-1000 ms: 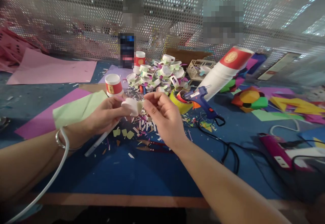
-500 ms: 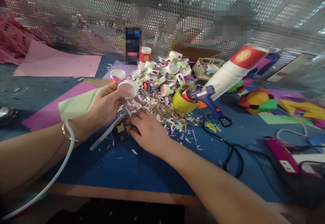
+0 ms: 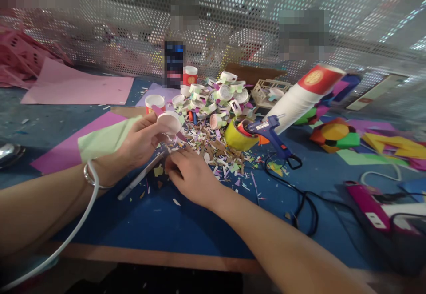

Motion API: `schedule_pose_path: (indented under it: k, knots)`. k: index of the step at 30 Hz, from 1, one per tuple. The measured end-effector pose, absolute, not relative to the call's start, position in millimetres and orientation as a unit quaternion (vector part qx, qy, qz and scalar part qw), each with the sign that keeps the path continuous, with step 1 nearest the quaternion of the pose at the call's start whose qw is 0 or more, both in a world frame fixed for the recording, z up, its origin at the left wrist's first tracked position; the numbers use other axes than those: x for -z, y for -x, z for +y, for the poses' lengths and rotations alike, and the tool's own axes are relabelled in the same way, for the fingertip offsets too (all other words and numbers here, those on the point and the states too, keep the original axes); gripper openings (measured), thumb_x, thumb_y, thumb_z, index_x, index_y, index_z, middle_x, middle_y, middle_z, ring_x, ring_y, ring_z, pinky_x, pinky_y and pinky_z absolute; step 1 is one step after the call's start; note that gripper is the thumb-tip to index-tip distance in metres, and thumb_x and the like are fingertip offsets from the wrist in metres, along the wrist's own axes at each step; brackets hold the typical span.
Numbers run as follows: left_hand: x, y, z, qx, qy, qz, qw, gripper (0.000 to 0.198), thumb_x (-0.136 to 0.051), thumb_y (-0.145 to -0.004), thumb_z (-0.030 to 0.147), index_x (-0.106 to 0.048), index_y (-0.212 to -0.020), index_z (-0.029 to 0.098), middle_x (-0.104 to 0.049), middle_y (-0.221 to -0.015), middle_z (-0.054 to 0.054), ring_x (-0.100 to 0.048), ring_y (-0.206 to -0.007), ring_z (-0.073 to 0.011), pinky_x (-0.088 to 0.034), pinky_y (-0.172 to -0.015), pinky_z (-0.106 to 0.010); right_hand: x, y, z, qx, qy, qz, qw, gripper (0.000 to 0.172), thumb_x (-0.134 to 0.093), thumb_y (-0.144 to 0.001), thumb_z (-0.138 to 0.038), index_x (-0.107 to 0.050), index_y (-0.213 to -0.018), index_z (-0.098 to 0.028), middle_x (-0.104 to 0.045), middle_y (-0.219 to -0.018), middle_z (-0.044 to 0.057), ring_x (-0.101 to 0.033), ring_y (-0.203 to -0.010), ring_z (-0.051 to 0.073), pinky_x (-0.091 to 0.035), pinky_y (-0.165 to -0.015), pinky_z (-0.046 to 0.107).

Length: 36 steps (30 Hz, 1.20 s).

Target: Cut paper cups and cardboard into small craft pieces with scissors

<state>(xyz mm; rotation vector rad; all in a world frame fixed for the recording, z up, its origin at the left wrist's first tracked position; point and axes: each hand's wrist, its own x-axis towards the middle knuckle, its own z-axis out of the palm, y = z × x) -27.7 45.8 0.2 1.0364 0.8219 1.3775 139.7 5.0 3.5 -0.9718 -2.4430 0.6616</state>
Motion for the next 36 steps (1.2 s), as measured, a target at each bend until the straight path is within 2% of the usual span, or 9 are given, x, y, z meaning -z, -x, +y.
schedule_pose_path:
  k: [4,9,14,17,21,32,36]
  knots:
    - [0.2,28.0,47.5,-0.583,-0.403,0.376,0.598,0.004,-0.064,-0.075,0.019,-0.061,-0.074,0.017,-0.063,-0.076,-0.001,-0.057,-0.068,-0.0119,-0.045,-0.061,-0.023,-14.1,-146.7,-1.2,-0.278,0.325,-0.869,0.248,0.004,-0.060,-0.091,-0.012,-0.061,-0.089,-0.016,-0.064,-0.087,0.002,-0.057,-0.083,0.016,-0.045,-0.078,0.030]
    - [-1.6,27.2,48.7,-0.574,-0.379,0.390,0.612,0.009,-0.054,-0.075,0.015,-0.052,-0.066,0.017,-0.052,-0.066,0.000,-0.051,-0.061,-0.0108,-0.042,-0.058,-0.024,-29.9,-157.7,-7.9,-0.314,0.292,-0.853,0.296,0.005,-0.059,-0.094,-0.014,-0.061,-0.093,-0.017,-0.063,-0.088,0.001,-0.058,-0.082,0.012,-0.047,-0.076,0.026]
    - [-11.2,26.1,42.9,-0.528,-0.414,0.403,0.622,0.012,-0.047,-0.071,0.012,-0.059,-0.068,0.015,-0.054,-0.064,-0.002,-0.045,-0.058,-0.0108,-0.033,-0.052,-0.023,-41.2,-166.2,-5.5,-0.312,0.311,-0.831,0.340,0.005,-0.060,-0.095,-0.016,-0.063,-0.095,-0.019,-0.065,-0.090,0.000,-0.059,-0.081,0.010,-0.048,-0.076,0.024]
    - [-15.3,25.4,38.7,-0.487,-0.441,0.402,0.638,0.020,-0.046,-0.070,0.015,-0.066,-0.076,0.013,-0.060,-0.066,-0.004,-0.049,-0.060,-0.0127,-0.034,-0.053,-0.024,-43.0,-169.9,-1.9,-0.322,0.340,-0.804,0.366,0.002,-0.064,-0.094,-0.018,-0.065,-0.095,-0.020,-0.066,-0.090,0.000,-0.061,-0.082,0.011,-0.049,-0.074,0.023]
    - [-12.2,26.0,37.0,-0.453,-0.464,0.422,0.633,0.019,-0.049,-0.071,0.019,-0.067,-0.076,0.015,-0.056,-0.061,0.000,-0.046,-0.058,-0.0129,-0.033,-0.054,-0.025,-41.9,-173.1,0.7,-0.358,0.363,-0.766,0.392,0.007,-0.068,-0.091,-0.019,-0.065,-0.097,-0.021,-0.066,-0.089,-0.002,-0.062,-0.076,0.009,-0.050,-0.069,0.021]
    - [-8.6,27.6,36.0,-0.400,-0.496,0.446,0.628,0.018,-0.055,-0.081,0.028,-0.070,-0.078,0.017,-0.058,-0.062,0.000,-0.048,-0.060,-0.0134,-0.037,-0.060,-0.027,-40.2,-174.1,2.4,-0.363,0.346,-0.781,0.373,0.018,-0.068,-0.090,-0.015,-0.062,-0.106,-0.020,-0.065,-0.093,-0.001,-0.062,-0.079,0.010,-0.054,-0.074,0.022]
    - [-7.9,28.9,35.3,-0.387,-0.510,0.438,0.632,0.021,-0.056,-0.084,0.029,-0.070,-0.076,0.016,-0.064,-0.072,-0.003,-0.053,-0.066,-0.0142,-0.041,-0.062,-0.026,-39.8,-175.0,3.3,-0.340,0.341,-0.804,0.349,0.021,-0.067,-0.090,-0.015,-0.061,-0.109,-0.020,-0.064,-0.097,0.001,-0.063,-0.081,0.011,-0.054,-0.076,0.025]
